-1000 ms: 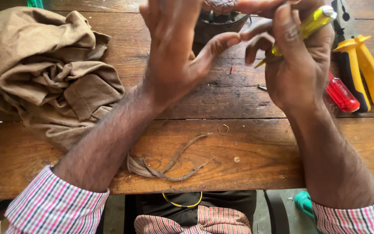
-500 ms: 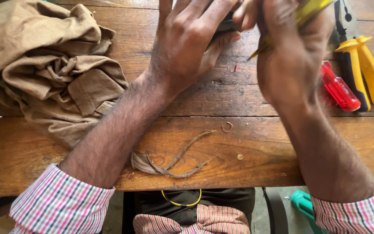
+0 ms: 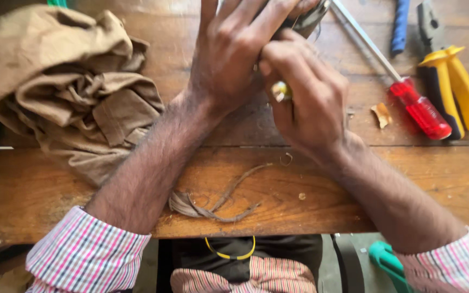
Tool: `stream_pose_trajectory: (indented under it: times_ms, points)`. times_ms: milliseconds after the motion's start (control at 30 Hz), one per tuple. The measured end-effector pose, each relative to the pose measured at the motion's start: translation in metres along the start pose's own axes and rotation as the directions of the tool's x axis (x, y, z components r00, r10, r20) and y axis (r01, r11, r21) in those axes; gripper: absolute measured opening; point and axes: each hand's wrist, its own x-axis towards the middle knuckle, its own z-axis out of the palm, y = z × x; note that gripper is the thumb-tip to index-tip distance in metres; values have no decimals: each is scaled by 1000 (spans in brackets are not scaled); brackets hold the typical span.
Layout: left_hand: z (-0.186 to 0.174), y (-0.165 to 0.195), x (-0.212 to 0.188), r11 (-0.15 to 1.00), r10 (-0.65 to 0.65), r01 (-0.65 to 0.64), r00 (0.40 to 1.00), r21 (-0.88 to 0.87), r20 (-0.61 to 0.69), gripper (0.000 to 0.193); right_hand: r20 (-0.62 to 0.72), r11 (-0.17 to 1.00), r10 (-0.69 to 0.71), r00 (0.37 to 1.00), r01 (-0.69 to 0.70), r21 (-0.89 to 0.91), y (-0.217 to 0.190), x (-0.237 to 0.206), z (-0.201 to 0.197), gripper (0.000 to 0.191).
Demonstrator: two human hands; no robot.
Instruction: The person holds an electric motor stator on a workbench and uses a yellow-handled screwdriver to pry and scrape burnt insulation and old wire windings from the slots around the stator's rim, working around the circumference and pulling loose debris away by hand.
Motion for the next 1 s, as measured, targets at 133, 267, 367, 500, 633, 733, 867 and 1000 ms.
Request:
stream_pose_trajectory:
  times_ms: [133, 267, 367, 500, 633, 733, 867, 1000]
  points:
    - [-9, 7, 6, 999, 35, -34, 999, 9, -40, 40, -5, 978, -164, 986, 162, -135, -4, 5, -23, 11]
    - [-14, 11, -1, 993, 84, -73, 989, 89, -122, 12, -108, 990, 8, 994, -23, -139, 4, 0, -51, 18]
    - [-8, 8, -2, 981, 173, -161, 978, 111, -113, 13, -370, 969, 223, 902, -247, -19, 24, -9, -55, 28]
    - [-4, 7, -2, 967, 229, -214, 968, 136, -102, 17, -420, 923, 309, 853, -161, 351, 46, -19, -47, 36]
    - [-11, 16, -8, 951, 242, -237, 970, 196, -2, 18, -300, 920, 295, 907, -184, 347, 45, -19, -44, 30]
    - [-15, 20, -6, 946, 249, -248, 968, 210, 19, 19, -223, 915, 320, 921, -240, 326, 37, -15, -44, 26]
    - [-19, 20, -1, 942, 257, -257, 966, 215, 31, 15, -178, 886, 369, 912, -287, 364, 32, -10, -41, 24]
    - [-18, 21, -2, 950, 242, -240, 970, 202, 13, 14, -175, 840, 381, 908, -261, 475, 33, -11, -37, 25]
